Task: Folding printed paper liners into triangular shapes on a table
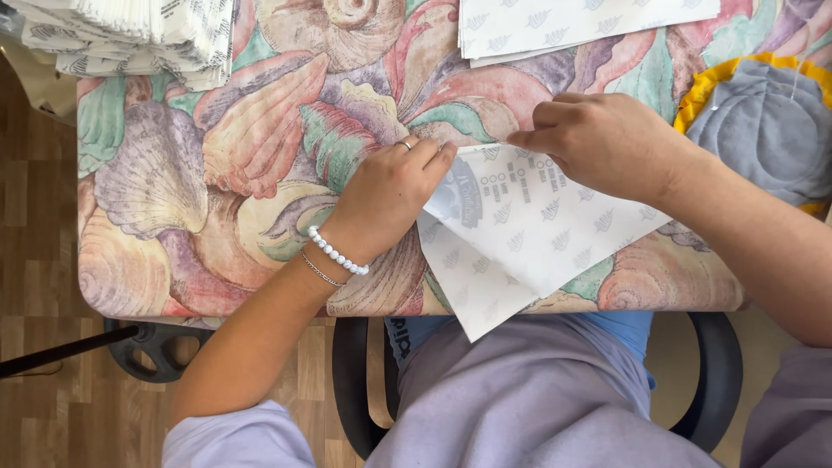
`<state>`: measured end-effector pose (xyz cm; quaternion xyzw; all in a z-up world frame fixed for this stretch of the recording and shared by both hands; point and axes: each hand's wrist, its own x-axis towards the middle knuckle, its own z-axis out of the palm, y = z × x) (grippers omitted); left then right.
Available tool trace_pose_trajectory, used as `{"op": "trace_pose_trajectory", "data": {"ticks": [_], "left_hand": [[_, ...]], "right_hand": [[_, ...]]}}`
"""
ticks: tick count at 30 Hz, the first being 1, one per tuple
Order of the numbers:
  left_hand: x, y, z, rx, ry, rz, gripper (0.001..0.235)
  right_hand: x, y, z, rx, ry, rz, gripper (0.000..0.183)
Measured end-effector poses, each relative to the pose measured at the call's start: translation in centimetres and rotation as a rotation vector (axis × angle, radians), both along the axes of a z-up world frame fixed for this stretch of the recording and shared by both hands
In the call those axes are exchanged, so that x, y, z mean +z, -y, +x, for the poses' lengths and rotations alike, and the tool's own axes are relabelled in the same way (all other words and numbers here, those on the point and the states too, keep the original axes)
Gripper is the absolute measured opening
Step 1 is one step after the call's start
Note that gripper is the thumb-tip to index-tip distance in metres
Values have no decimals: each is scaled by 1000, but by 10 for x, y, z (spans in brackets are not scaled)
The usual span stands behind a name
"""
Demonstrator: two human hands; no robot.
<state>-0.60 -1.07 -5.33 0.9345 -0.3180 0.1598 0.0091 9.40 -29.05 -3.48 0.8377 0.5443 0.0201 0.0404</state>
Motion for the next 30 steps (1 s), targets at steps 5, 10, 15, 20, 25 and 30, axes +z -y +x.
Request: {"op": "trace_pose_trajectory", "data": {"ticks": [5,10,15,20,25,30], "left_hand": [[3,0,4,-3,-28,89,34],[12,6,4,-9,-108,81,36],[14,11,8,43,-330,132,99],[13,12,9,52,-344,107,94],[16,20,5,101,-358,134,89],[20,20,4,108,-402,104,95]], "right_hand": [[-5,5,2,37,47,28,55],[-2,5,-1,32,7,26,58],[8,18,6,-64,-102,-27,58],[4,50,16,-152,-92,-30,47],[-5,81,24,-99,62,-151,46],[-12,94,25,-71,142,-216,52]]}}
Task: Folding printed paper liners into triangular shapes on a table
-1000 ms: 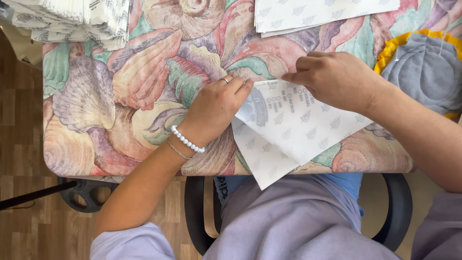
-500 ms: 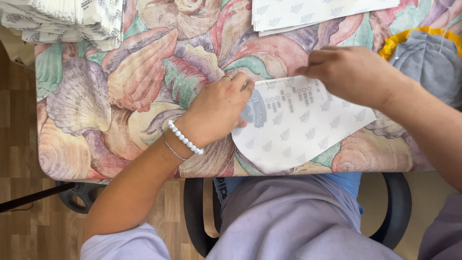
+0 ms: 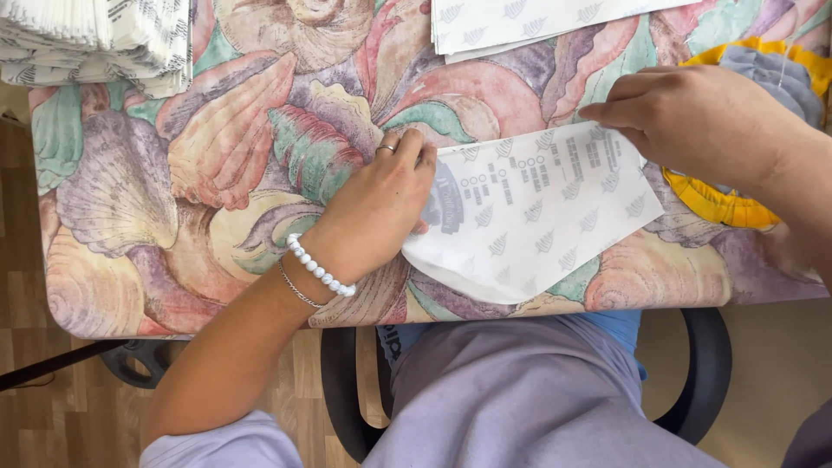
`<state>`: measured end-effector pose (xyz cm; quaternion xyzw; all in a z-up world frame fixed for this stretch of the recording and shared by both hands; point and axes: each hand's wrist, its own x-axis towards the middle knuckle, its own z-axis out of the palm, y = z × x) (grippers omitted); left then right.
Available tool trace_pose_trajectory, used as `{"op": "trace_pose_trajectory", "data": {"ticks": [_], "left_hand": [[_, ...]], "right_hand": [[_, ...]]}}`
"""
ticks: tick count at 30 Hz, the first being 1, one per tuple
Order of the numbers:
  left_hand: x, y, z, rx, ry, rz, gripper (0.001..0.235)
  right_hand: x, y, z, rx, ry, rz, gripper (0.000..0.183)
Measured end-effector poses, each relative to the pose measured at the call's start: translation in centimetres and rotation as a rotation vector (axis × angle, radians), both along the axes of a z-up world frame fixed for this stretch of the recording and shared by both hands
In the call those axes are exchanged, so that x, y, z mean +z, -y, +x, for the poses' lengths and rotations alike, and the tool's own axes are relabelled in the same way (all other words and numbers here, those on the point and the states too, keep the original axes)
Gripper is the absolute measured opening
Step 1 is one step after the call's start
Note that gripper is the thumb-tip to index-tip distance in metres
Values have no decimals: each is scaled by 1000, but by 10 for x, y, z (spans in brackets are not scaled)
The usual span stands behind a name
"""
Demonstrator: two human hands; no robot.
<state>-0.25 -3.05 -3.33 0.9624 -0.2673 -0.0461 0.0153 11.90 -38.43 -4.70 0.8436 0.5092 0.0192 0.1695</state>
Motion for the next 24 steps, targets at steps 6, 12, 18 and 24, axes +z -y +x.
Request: {"op": "trace_pose_trajectory", "data": {"ticks": [6,12,18,24], "left_hand": [[1,-8,-3,-13,-58,-123,92],[-3,1,-11,-17,96,-105,55],[-8,13,-19,131,104,14,66],[-10,12,-22,95,224,149,65]], "right_hand": [[14,-10,-15,26,33,7,57],[15,-11,-22,93,28,-101,82],[15,-14,-23,132,17,-86,73],[13,-17,-27,173,114,-143,67]]}}
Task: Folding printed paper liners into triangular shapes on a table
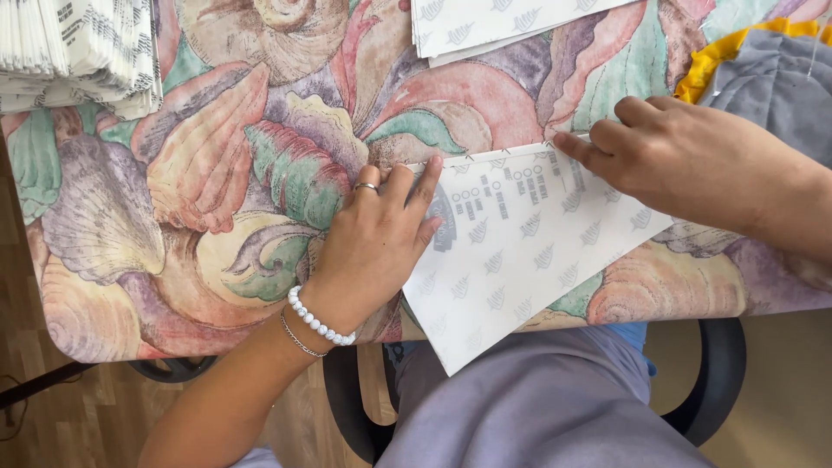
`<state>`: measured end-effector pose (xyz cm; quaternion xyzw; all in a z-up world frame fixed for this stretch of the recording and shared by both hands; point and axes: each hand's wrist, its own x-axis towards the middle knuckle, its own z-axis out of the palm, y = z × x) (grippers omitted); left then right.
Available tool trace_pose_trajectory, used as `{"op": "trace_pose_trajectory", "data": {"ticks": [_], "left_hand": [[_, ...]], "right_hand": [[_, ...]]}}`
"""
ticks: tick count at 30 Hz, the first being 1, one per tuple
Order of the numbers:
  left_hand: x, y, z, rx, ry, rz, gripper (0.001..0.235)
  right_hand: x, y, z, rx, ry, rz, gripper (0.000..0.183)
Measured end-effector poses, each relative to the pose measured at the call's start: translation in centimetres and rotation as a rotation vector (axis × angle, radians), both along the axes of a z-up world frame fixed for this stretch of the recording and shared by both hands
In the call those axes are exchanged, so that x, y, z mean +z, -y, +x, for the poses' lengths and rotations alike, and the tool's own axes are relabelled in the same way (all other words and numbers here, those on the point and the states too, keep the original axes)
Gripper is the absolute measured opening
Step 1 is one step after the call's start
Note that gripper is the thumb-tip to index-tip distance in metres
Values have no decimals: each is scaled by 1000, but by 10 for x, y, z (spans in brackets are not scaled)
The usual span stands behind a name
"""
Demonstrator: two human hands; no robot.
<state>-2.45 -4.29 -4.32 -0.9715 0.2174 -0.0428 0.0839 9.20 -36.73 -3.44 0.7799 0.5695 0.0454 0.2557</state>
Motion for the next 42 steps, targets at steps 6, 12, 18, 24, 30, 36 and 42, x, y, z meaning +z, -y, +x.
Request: {"op": "trace_pose_trajectory", "data": {"ticks": [6,12,18,24,30,36,42], "left_hand": [[-1,5,5,-8,-27,-52,63],[-2,13,3,-28,109,59,52],[-4,21,0,45,95,-30,75],[-9,25,-2,67,91,-41,71],[-20,27,-2,0,103,-194,69],[-17,33,2,-55,131,-41,58],[-12,43,4,28,126,-186,66]], "right_hand": [[17,-20,-5,-21,19,-143,87],[21,-28,-4,-61,-1,-185,93],[22,-33,-4,-86,-2,-245,93],[20,-30,-3,-68,37,-242,93],[19,-30,-1,-66,27,-231,94],[18,-28,1,-96,-38,-216,88],[2,-9,9,-109,-141,-90,75]]}}
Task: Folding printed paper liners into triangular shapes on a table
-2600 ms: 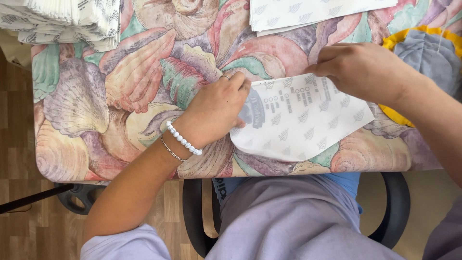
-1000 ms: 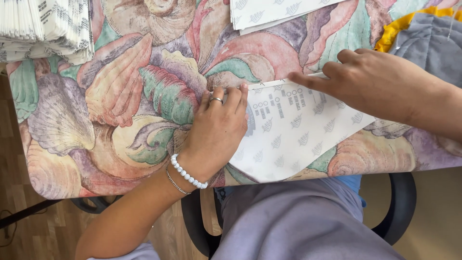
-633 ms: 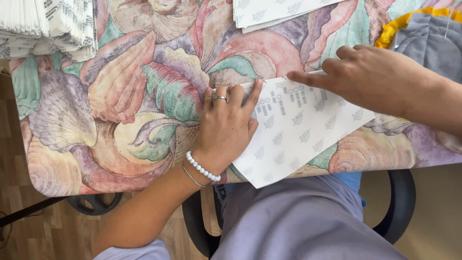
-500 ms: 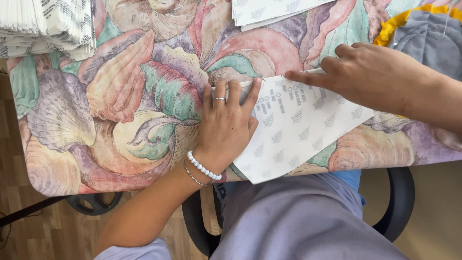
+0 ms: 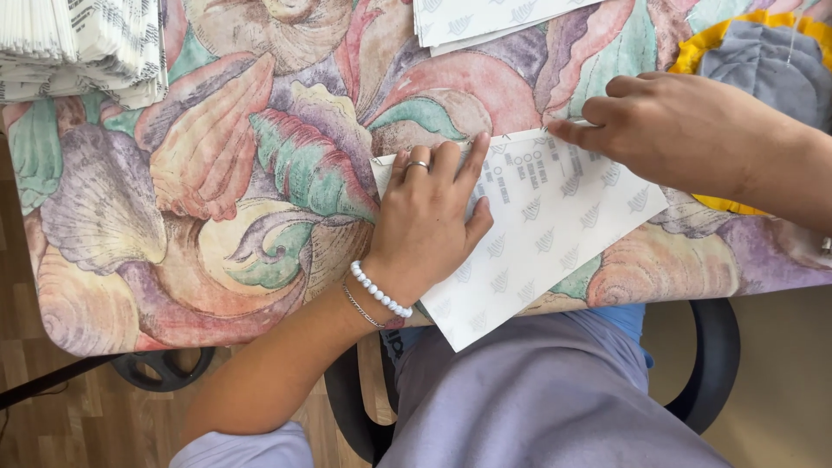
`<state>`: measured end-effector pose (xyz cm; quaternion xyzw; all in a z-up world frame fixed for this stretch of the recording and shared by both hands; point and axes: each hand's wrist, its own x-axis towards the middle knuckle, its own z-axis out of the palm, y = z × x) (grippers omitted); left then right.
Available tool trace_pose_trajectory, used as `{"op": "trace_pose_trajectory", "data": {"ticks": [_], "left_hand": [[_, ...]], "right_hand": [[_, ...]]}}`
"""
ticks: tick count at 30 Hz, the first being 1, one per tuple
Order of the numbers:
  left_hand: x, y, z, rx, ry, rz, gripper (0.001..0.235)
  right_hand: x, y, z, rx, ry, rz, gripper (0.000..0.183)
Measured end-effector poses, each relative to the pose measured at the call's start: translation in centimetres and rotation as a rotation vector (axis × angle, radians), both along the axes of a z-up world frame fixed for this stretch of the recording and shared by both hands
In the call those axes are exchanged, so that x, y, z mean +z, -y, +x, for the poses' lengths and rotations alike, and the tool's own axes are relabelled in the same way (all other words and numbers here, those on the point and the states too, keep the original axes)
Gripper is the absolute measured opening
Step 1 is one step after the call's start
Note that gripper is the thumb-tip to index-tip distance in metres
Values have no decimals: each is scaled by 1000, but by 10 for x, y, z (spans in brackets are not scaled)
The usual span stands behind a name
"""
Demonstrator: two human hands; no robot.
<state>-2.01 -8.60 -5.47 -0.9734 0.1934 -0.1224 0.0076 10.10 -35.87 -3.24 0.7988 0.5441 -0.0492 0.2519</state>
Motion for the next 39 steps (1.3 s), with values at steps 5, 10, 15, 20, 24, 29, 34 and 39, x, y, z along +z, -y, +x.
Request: {"op": "trace_pose_trajectory", "data": {"ticks": [5,10,15,20,24,29,34,39], "left_hand": [[-5,2,-1,30,-20,52,64],[-7,3,-3,40,-1,105,64],[6,-6,3,-46,-47,58,67],[3,-4,6,-56,-12,23,65],[-2,-2,2,-24,-4,50,70],[-5,-8,-4,-48,6,-105,66],[-1,-37,-8,-69,-123,-153,75],[-7,-37,-10,-66,-23,-119,71]], "right_hand": [[-12,17,3,71,27,146,48],[-10,25,1,57,9,226,30],[-9,46,-3,-23,45,206,27],[-9,65,-3,-101,170,147,11],[0,20,-37,-201,386,496,34],[-23,-63,-65,-87,52,706,36],[-18,-35,-63,-193,44,634,39],[-25,-9,-59,-258,196,600,40]]}}
